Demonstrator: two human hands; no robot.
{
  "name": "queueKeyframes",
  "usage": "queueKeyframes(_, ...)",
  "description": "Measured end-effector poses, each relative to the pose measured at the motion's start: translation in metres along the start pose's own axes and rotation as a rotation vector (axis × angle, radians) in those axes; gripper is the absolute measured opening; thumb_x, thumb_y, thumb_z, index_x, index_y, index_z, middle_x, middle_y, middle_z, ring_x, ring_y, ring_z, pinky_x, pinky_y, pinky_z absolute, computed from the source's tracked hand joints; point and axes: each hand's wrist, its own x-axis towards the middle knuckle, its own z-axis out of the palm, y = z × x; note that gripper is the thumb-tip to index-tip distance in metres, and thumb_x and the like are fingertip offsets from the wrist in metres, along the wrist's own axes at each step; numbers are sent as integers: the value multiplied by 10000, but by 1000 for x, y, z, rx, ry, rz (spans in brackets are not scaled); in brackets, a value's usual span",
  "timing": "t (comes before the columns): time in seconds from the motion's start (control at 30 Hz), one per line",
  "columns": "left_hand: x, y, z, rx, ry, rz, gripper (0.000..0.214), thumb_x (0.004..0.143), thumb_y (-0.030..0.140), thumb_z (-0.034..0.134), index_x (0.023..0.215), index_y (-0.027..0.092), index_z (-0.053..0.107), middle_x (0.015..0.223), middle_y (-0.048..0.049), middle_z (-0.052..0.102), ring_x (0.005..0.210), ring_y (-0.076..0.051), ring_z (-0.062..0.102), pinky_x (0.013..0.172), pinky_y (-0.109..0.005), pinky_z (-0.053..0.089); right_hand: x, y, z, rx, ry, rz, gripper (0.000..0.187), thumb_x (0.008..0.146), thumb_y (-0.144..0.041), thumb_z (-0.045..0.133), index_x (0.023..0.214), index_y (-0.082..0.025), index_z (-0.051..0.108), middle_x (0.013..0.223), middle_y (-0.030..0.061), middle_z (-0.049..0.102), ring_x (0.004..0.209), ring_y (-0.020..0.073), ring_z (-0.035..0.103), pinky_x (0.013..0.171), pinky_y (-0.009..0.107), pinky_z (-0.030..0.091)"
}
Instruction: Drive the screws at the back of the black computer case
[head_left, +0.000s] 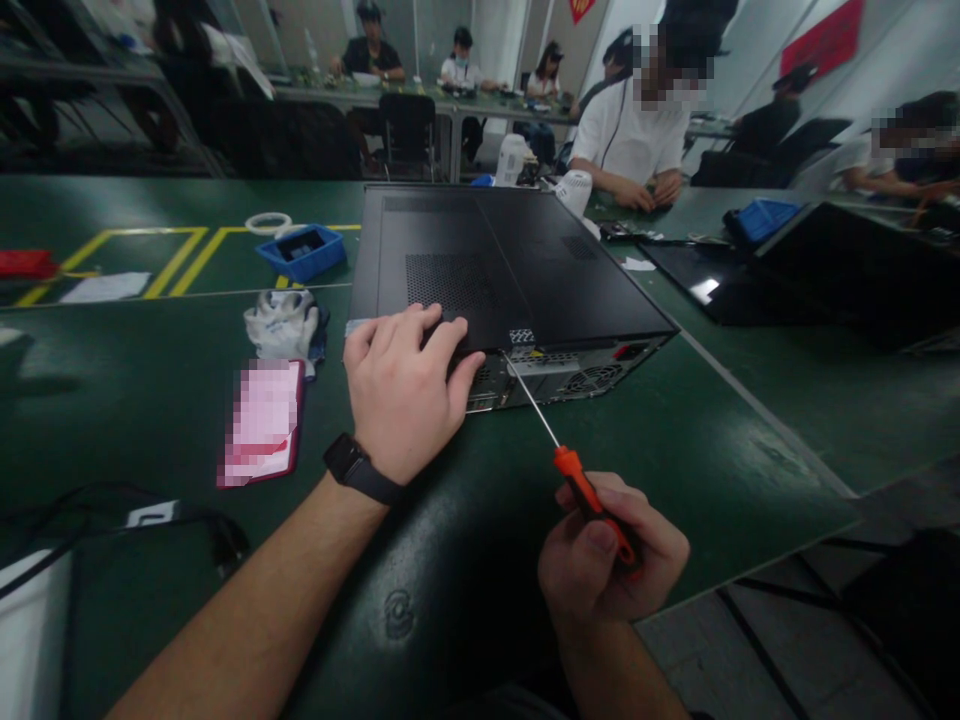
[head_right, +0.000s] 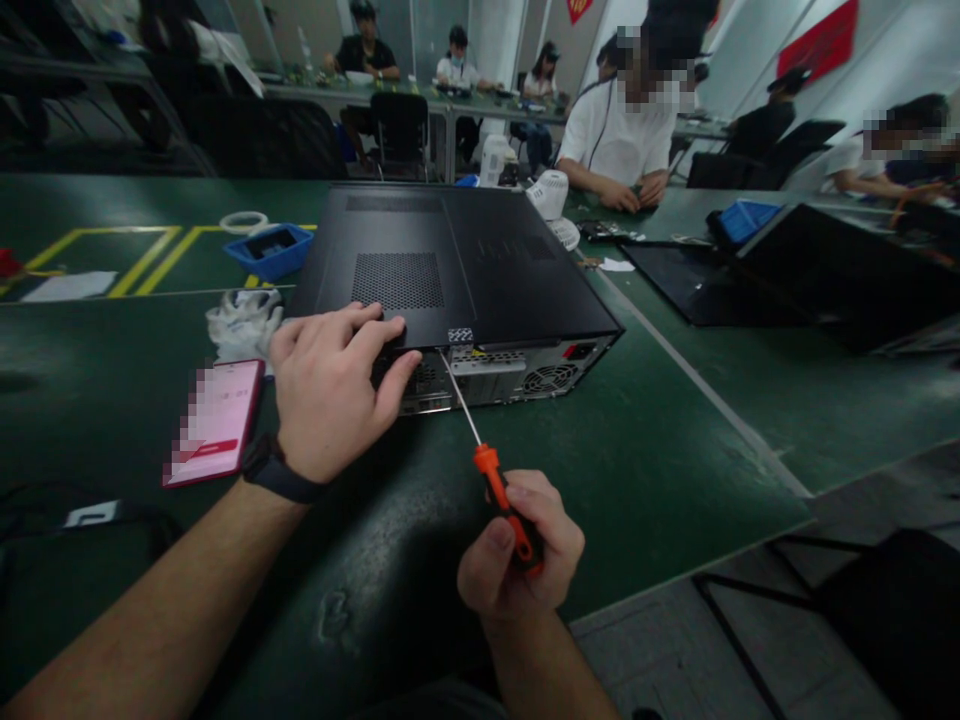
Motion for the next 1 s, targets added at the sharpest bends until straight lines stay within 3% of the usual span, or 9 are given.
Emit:
queueKeyframes(0.47,-1,0,0,4,5,0,267,962,367,621,1193,255,695,1308,-116,724,1249,-356,644,1042,-556,396,-3,0,0,-24,-15,24,186,931,-228,603,1101,-159,633,870,26,627,665,173,657,565,362,551)
queueKeyframes(1.0,1,2,-2,-4,-31,-18,277,975,371,606,1206,245,695,1336,-128,709,1294,-348,624,1073,-548,381,3,-2,5,11,37,30,198,880,-192,601,1067,-142,646,793,26,649,611,192,645,494,353,512)
